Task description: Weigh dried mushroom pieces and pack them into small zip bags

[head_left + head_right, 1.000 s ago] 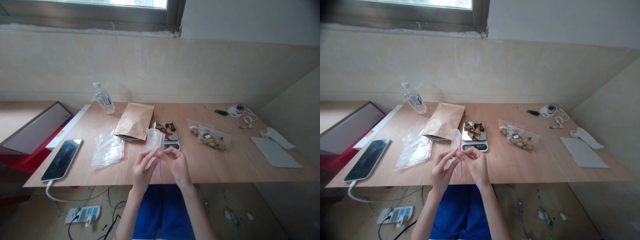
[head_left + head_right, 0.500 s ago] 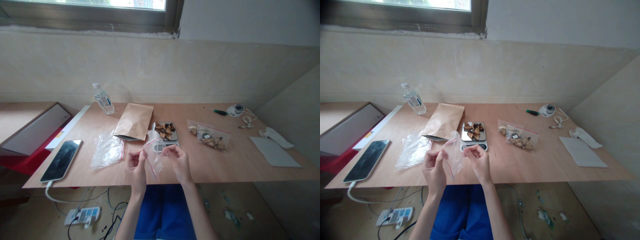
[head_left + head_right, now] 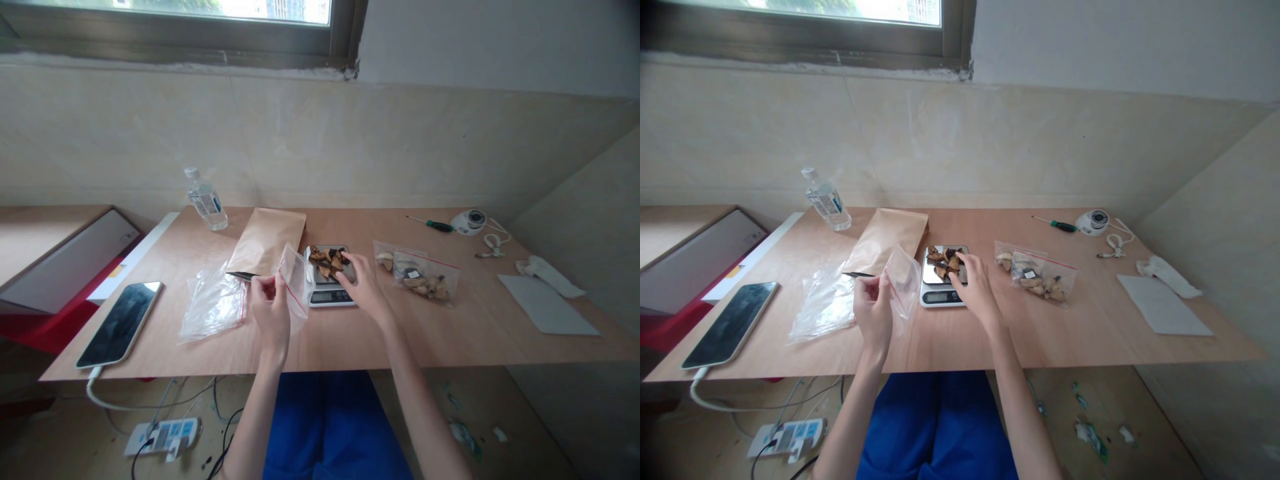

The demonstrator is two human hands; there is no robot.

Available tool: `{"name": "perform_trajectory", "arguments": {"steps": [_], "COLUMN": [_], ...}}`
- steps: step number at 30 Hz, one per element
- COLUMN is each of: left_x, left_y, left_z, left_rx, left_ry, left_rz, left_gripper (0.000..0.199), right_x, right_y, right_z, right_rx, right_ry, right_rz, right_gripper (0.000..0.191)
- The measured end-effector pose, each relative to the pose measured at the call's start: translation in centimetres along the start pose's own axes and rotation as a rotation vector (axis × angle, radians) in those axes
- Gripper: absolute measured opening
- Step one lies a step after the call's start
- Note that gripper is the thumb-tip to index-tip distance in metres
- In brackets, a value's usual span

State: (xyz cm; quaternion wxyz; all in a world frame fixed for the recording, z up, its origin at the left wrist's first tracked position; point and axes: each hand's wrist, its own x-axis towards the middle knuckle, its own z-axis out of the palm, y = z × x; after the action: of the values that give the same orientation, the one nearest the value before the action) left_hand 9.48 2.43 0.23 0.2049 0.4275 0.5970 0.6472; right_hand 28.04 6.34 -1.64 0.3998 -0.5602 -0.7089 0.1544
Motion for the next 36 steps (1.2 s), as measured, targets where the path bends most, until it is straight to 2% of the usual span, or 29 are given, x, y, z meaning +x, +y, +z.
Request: {"name": "perform_trajectory", "arguments": {"steps": [4, 10, 14, 17, 22, 26, 33, 36], "left_x": [0.1, -0.1, -0.1, -0.2, -0.9, -1.3, -1.6, -1.6], "left_y": [-0.5, -1.0, -1.6, -2.6, -4.3, -4.6, -4.9, -5.1], "left_z": [1.2, 2.1, 2.8, 3.5, 4.2, 4.1, 4.1, 4.1], "left_rx": [0.103, 0.119, 0.094, 0.059, 0.032, 0.025, -0.003, 0.022], "left_ry": [0.034, -0.002, -0.001, -0.002, 0.022, 0.07, 0.104, 0.118], "left_rz": [0.08, 0.169, 0.206, 0.261, 0.343, 0.385, 0.389, 0.365], "left_gripper": [0.017, 0.016, 0.015, 0.014, 0.015, 0.015, 0.015, 0.013], "right_x": [1.1, 3.1, 4.4, 4.7, 4.3, 4.3, 5.0, 5.0], "right_y": [0.5, 1.5, 3.0, 3.8, 3.9, 3.7, 3.9, 2.7], "right_z": [1.7, 2.4, 2.4, 2.7, 3.1, 3.1, 3.2, 2.6], "right_rx": [-0.186, -0.315, -0.278, -0.275, -0.282, -0.199, -0.047, 0.016], "right_ry": [-0.073, 0.045, -0.073, -0.129, -0.032, 0.027, 0.099, 0.17], "right_rz": [-0.052, -0.031, -0.047, -0.044, -0.005, 0.015, -0.005, -0.005], "right_gripper": [0.046, 0.044, 0.05, 0.043, 0.034, 0.028, 0.031, 0.029]}}
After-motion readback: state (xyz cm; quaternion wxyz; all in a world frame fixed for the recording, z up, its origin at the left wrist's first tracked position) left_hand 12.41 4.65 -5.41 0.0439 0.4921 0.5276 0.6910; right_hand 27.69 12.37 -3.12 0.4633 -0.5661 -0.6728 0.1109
